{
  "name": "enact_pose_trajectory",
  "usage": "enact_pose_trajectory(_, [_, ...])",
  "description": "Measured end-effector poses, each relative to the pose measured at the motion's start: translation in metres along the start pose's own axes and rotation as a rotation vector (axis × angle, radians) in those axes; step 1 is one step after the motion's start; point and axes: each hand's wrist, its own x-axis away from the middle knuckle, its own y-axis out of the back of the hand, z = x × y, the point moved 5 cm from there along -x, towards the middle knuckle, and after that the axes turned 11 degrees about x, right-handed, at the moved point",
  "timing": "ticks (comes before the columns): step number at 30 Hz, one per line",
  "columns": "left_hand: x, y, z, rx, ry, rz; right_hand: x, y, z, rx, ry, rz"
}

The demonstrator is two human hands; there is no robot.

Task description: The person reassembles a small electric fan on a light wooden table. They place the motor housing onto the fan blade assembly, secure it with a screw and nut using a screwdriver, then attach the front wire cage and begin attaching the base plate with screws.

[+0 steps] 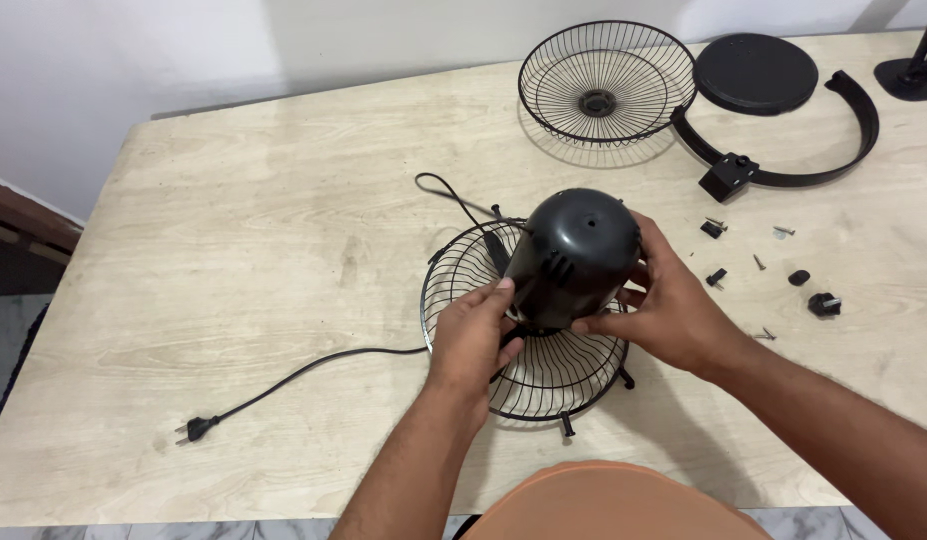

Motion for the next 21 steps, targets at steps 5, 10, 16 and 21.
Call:
enact_pose_trajectory(5, [0.005, -0.004, 0.000, -0.077, -0.068, 0.001, 0.004, -0.007, -0.003, 0.048, -0.016, -0.005])
enact_pose_trajectory(10, [0.006, -0.002, 0.000, -0.083, -0.090, 0.004, 0.005, -0.009, -0.006, 0.171, 0.027, -0.033])
enact_pose_trajectory(16, [0.008, -0.001, -0.002, -0.113, -0.090, 0.108, 0.004, -0.016, -0.010, 0.257, 0.098, -0.068])
enact_pose_trajectory(21, [0.011, -0.008, -0.006, -0.079, -0.091, 0.187, 0.000, -0.019, -0.010, 0.283, 0.116, -0.057])
